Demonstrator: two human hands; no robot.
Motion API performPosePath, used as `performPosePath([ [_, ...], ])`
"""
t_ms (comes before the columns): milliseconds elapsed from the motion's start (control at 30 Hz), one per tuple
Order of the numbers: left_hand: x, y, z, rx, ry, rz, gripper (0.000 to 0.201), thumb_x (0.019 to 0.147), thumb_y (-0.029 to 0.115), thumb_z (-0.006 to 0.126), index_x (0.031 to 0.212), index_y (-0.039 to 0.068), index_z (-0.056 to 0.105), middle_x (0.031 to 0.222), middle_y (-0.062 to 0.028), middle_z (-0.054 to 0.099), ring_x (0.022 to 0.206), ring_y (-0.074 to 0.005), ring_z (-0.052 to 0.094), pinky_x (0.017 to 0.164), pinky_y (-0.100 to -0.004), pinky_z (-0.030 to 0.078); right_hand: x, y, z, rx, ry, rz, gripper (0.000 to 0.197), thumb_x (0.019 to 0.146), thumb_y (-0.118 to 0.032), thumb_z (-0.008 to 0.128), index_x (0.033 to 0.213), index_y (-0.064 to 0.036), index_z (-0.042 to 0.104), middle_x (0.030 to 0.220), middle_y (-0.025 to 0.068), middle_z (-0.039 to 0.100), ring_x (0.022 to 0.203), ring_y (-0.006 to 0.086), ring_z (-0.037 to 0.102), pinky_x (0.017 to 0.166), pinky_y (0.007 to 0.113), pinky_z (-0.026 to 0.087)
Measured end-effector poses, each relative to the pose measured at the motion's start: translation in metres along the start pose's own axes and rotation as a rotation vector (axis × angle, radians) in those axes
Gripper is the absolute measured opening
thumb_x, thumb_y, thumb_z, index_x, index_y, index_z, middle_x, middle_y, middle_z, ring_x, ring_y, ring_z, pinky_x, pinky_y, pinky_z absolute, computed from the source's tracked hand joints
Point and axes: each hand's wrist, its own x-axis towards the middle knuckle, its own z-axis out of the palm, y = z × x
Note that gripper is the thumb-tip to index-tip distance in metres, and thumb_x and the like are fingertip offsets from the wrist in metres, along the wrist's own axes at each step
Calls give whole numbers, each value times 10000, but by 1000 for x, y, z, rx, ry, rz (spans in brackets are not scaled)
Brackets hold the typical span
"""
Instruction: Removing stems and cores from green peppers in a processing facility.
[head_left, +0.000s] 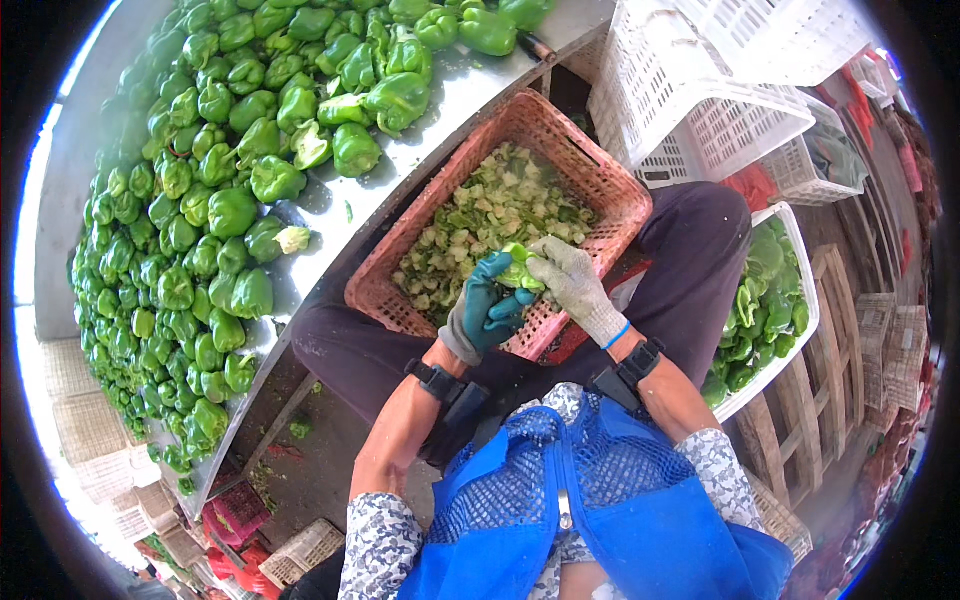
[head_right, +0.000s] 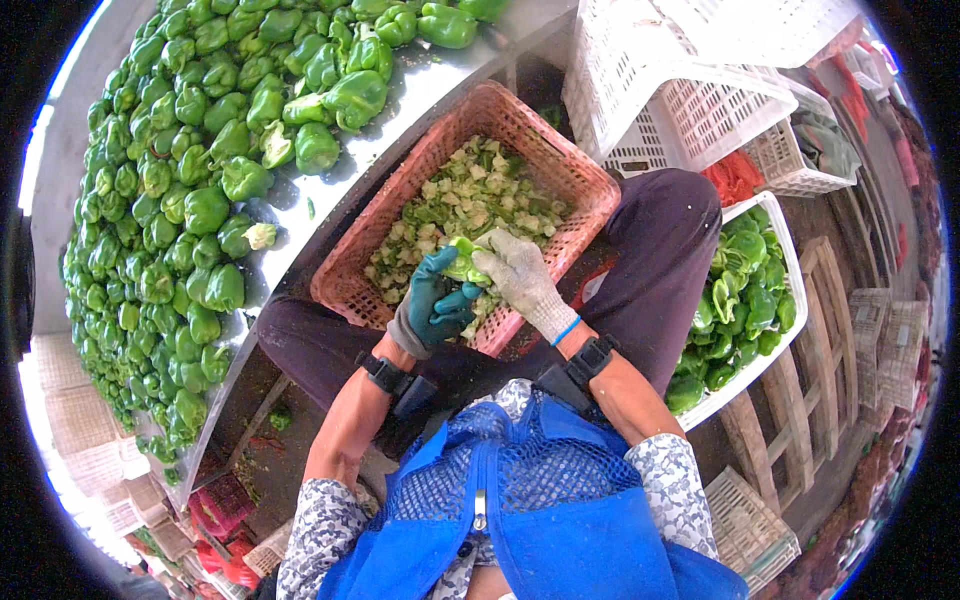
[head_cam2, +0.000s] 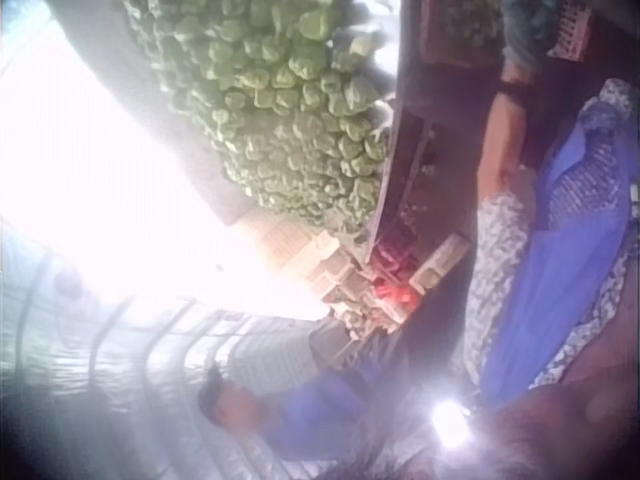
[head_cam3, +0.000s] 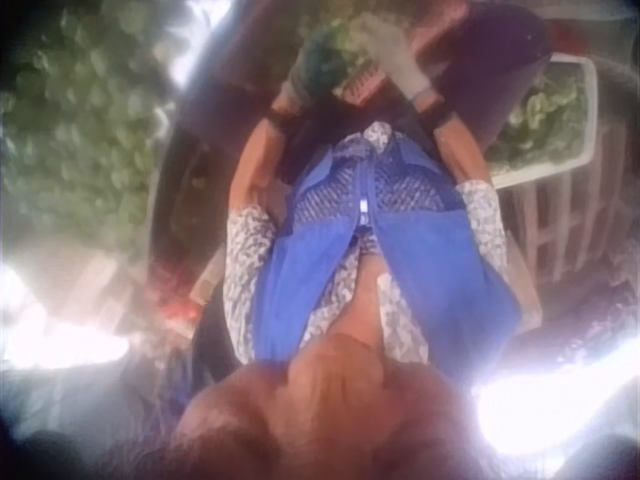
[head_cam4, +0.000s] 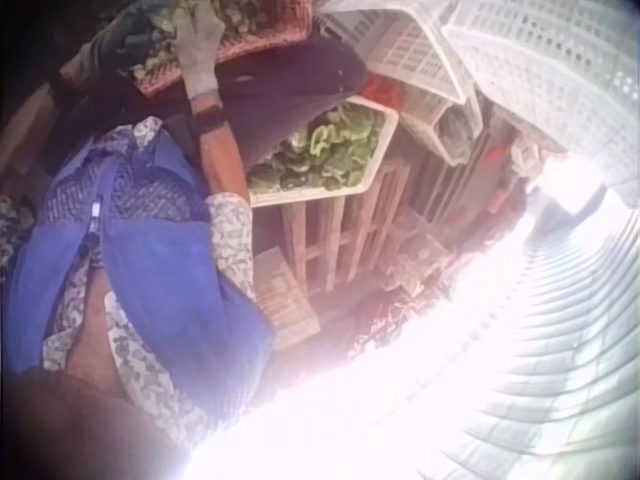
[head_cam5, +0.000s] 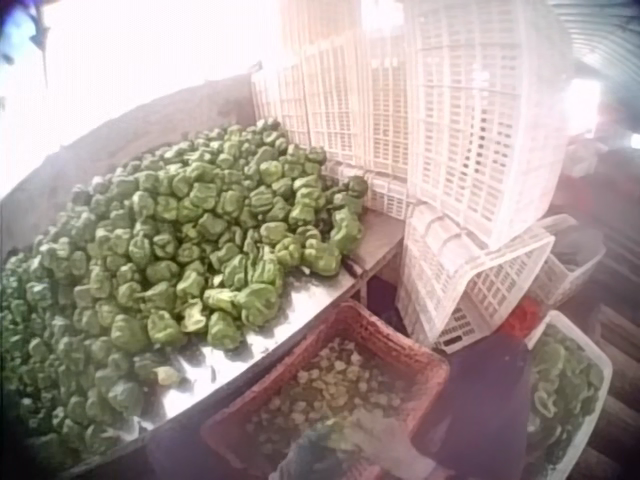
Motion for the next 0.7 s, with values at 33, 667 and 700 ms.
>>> performPosePath([
  [33,3,-1,-8,1,-3,1,376,1007,452,535,1082,92,613,684,-68,631,349,-64,362,318,-185,309,0,-6,-3,95,-44,96,197,938,-193,616,1057,-42,659,772,91,652,631,184,644,539,313,488],
  [667,-3,-12,-39,1047,-275,586,393,988,400,634,1261,127,559,723,3,617,484,-71,475,436,-210,324,1,-6,-3,58,-97,149,180,906,-212,704,976,-46,695,680,7,612,596,123,606,537,291,500],
  [700,-3,-12,-30,1042,-286,575,393,988,400,634,1261,127,559,723,3,617,484,-71,475,436,-210,324,1,0,-5,241,-109,399,173,909,-215,701,961,-51,691,656,11,603,586,106,598,493,274,481],
])
